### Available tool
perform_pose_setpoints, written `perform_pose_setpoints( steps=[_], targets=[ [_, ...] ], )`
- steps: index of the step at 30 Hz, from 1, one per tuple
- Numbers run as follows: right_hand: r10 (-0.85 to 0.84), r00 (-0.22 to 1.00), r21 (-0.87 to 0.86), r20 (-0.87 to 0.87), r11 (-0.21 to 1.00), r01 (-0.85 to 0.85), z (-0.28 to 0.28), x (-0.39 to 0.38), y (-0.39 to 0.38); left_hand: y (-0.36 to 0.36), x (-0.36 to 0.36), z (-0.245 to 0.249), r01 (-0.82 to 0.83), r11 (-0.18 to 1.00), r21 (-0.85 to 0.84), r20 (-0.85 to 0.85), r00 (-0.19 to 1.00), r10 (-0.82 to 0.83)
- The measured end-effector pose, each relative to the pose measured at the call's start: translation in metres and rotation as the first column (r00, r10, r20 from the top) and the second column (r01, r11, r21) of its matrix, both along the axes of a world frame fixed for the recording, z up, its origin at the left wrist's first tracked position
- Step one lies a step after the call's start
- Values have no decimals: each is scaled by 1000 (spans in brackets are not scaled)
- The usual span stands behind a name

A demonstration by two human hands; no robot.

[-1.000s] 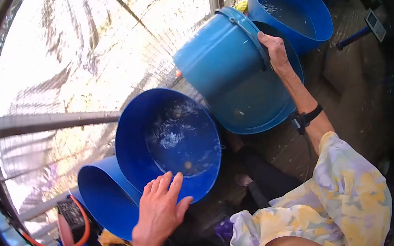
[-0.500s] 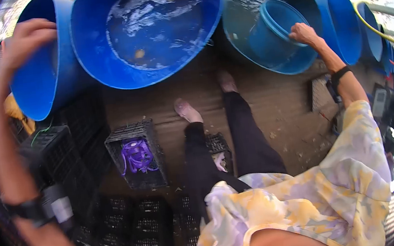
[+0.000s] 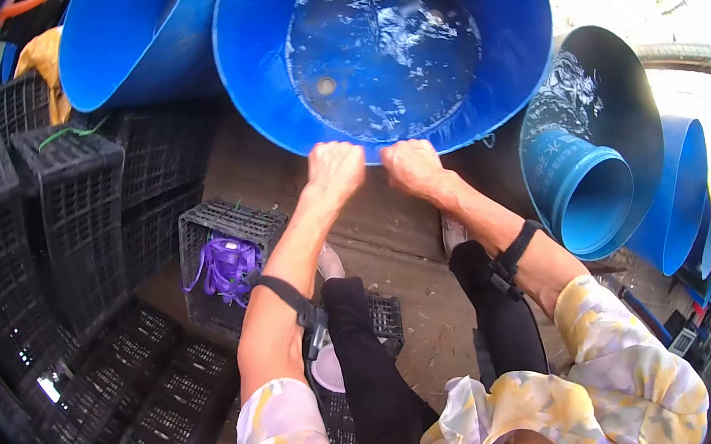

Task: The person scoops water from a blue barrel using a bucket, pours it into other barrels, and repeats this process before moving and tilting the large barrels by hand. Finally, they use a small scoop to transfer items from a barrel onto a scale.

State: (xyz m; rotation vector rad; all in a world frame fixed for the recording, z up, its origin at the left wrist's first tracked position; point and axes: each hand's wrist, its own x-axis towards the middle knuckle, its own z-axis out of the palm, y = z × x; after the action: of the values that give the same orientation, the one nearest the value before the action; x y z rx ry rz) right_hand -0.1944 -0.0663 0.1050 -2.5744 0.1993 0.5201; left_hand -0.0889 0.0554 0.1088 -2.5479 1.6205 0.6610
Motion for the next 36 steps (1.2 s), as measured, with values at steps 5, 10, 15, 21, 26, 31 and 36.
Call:
perform_pose_setpoints(
  steps=[5, 10, 15, 21, 26, 31, 36],
  targets=[
    [-71, 997, -172, 5, 982, 71, 2, -9, 19, 2, -13, -3, -65, 996, -61, -99, 993, 59],
    [-40, 996, -275, 77, 959, 60, -15, -17, 34, 20, -17, -10, -74, 973, -221, -119, 992, 48],
    [-47, 996, -283, 76, 957, 66, -12, -25, 64, 48, -27, -15, -31, 979, -202, -98, 995, 11],
    [7, 998, -252, 63, 968, 9, -4, -41, 112, 96, -47, -10, 0, 989, -151, -67, 998, -11],
    [73, 996, -209, 58, 976, -60, 1, -64, 145, 133, -74, 11, 67, 996, -52, 5, 998, -67],
    [157, 987, -165, -23, 973, -159, 3, -95, 180, 173, -113, 7, 59, 998, -9, 5, 998, -59],
    [186, 982, -2, -42, 982, -187, 2, -134, 220, 212, -147, 23, 88, 989, 121, -117, 990, -74]
  ],
)
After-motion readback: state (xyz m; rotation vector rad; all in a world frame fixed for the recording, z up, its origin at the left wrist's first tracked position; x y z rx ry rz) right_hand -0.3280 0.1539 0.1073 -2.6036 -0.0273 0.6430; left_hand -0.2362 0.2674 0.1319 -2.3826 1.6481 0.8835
